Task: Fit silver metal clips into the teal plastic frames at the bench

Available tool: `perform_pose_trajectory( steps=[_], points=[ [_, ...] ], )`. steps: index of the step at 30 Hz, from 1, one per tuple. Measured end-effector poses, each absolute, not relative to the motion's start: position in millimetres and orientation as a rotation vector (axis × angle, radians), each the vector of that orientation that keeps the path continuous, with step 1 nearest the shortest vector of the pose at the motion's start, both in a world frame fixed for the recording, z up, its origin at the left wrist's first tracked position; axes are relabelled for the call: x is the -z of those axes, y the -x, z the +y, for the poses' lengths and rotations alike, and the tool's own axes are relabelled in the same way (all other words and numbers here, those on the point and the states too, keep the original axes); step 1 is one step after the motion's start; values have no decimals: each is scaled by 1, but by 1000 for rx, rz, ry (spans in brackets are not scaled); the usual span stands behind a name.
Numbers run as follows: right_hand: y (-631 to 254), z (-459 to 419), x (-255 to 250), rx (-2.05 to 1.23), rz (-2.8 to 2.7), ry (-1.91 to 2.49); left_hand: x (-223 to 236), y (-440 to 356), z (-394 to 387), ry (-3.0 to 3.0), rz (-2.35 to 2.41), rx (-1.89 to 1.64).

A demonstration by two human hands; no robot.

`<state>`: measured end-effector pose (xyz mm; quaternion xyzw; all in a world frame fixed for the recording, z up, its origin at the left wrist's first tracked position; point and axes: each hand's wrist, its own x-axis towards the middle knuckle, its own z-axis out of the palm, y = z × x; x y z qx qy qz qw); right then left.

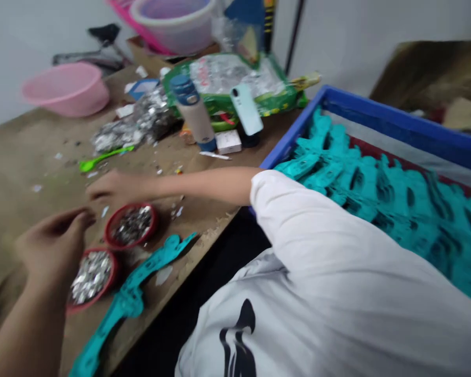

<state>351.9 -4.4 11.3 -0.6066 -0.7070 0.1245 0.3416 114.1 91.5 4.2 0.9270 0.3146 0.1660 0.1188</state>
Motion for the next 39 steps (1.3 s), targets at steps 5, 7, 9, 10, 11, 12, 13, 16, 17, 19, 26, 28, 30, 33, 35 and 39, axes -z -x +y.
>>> perform_pose_trajectory(
  steps=[5,7,9,10,11,12,13,16,17,19,26,28,30,33,35,39],
  points=[
    [-368,-5,-4,-552,-1817,1607,-16,-73,50,-2937,636,-32],
    [-370,3,0,-573,-1819,1565,-5,-47,27,-2964,459,193],
    [-363,-1,-5,-650,-1819,1604,10,-24,6,-2972,351,297],
    [-356,-7,-10,-693,-1845,1613,17,-15,0,-2981,347,289],
    [-349,-15,-15,-745,-1880,1616,24,-7,-1,-2995,378,256],
    [-341,-23,-20,-802,-1921,1609,30,-1,3,-3008,441,214],
    [-333,-32,-22,-863,-1956,1599,35,5,12,-3017,536,164],
    [-313,-53,-11,-1063,-2025,1609,49,14,52,-2944,900,52],
    [-309,-58,-4,-1097,-2036,1621,53,15,63,-2883,1010,51],
    [-303,-65,13,-1105,-2036,1652,60,15,74,-2765,1137,102],
    [-293,-68,36,-1126,-1938,1772,39,5,54,-2676,1108,173],
    [-293,-67,40,-1172,-1902,1793,32,5,53,-2666,1116,192],
    [-295,-67,45,-1235,-1870,1785,28,5,55,-2646,1155,219],
    [-299,-67,53,-1310,-1822,1752,24,4,57,-2591,1225,275],
    [-301,-68,56,-1340,-1807,1742,22,2,58,-2553,1249,299],
    [-299,-70,58,-1276,-1853,1751,22,-1,60,-2552,1215,282]
  ],
)
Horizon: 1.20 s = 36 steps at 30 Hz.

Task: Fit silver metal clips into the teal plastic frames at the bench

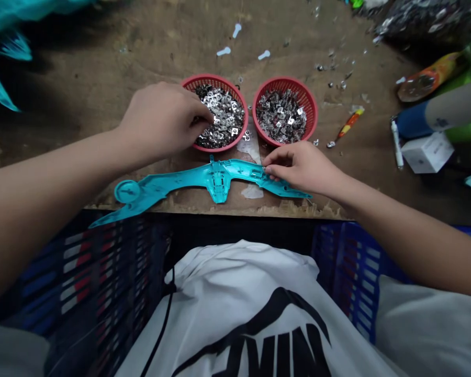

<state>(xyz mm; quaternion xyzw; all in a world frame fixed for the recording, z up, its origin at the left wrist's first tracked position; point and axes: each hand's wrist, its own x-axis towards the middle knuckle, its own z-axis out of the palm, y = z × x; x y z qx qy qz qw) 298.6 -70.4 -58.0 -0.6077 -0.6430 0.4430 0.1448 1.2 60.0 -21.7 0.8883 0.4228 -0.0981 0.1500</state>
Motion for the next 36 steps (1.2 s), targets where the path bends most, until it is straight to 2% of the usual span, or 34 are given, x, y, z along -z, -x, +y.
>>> perform_pose_trajectory(
  steps=[10,20,36],
  points=[
    [-296,-70,57,-1277,-1865,1735,30,2,57,-2611,1116,284],
    [-293,-67,58,-1332,-1764,1753,64,18,76,-2778,1062,81],
    [-291,-68,61,-1260,-1849,1750,67,21,80,-2839,933,-44]
  ],
)
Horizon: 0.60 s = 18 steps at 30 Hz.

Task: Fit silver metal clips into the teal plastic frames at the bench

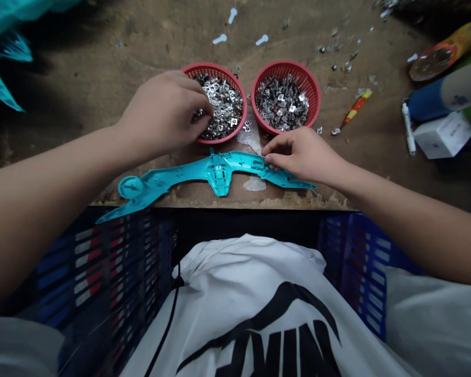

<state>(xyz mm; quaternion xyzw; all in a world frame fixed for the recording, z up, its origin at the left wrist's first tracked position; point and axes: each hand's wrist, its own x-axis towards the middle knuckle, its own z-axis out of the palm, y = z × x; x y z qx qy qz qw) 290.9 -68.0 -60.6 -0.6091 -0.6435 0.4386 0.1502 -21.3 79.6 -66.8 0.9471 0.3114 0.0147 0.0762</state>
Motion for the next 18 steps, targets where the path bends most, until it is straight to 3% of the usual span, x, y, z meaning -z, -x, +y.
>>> perform_pose_trajectory(
  steps=[18],
  points=[
    [-285,-68,58,-1297,-1800,1771,94,9,83,-2654,830,-235]
  ],
)
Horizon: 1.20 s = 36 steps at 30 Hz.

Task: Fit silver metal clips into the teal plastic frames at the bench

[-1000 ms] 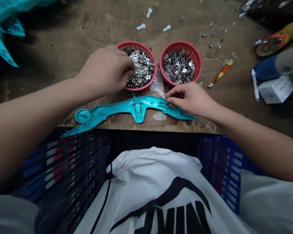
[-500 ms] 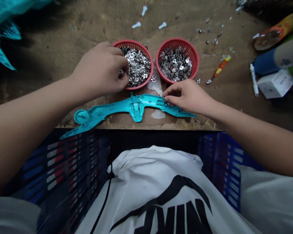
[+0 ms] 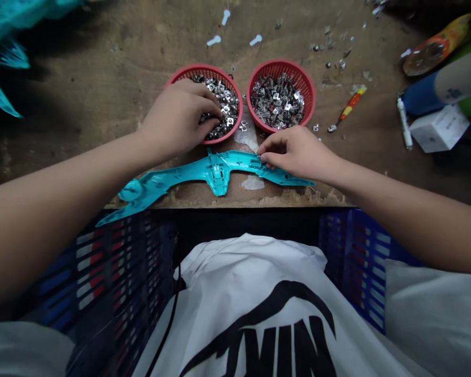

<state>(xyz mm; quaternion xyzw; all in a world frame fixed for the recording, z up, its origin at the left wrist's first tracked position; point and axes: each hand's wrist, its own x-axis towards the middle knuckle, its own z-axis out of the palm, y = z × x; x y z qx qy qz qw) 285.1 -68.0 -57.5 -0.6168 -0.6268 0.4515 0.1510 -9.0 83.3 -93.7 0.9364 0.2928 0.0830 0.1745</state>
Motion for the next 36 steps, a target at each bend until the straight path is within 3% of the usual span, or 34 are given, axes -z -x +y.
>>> perform_pose_trajectory(
  steps=[9,14,21,36],
  points=[
    [-284,-69,53,-1230,-1861,1781,72,16,82,-2725,915,-302],
    [-284,-68,52,-1208,-1894,1778,54,24,90,-2803,949,-165],
    [-284,-67,51,-1219,-1898,1759,69,13,83,-2760,633,-120],
    [-284,-67,54,-1211,-1849,1809,71,19,81,-2709,675,-167]
  ],
)
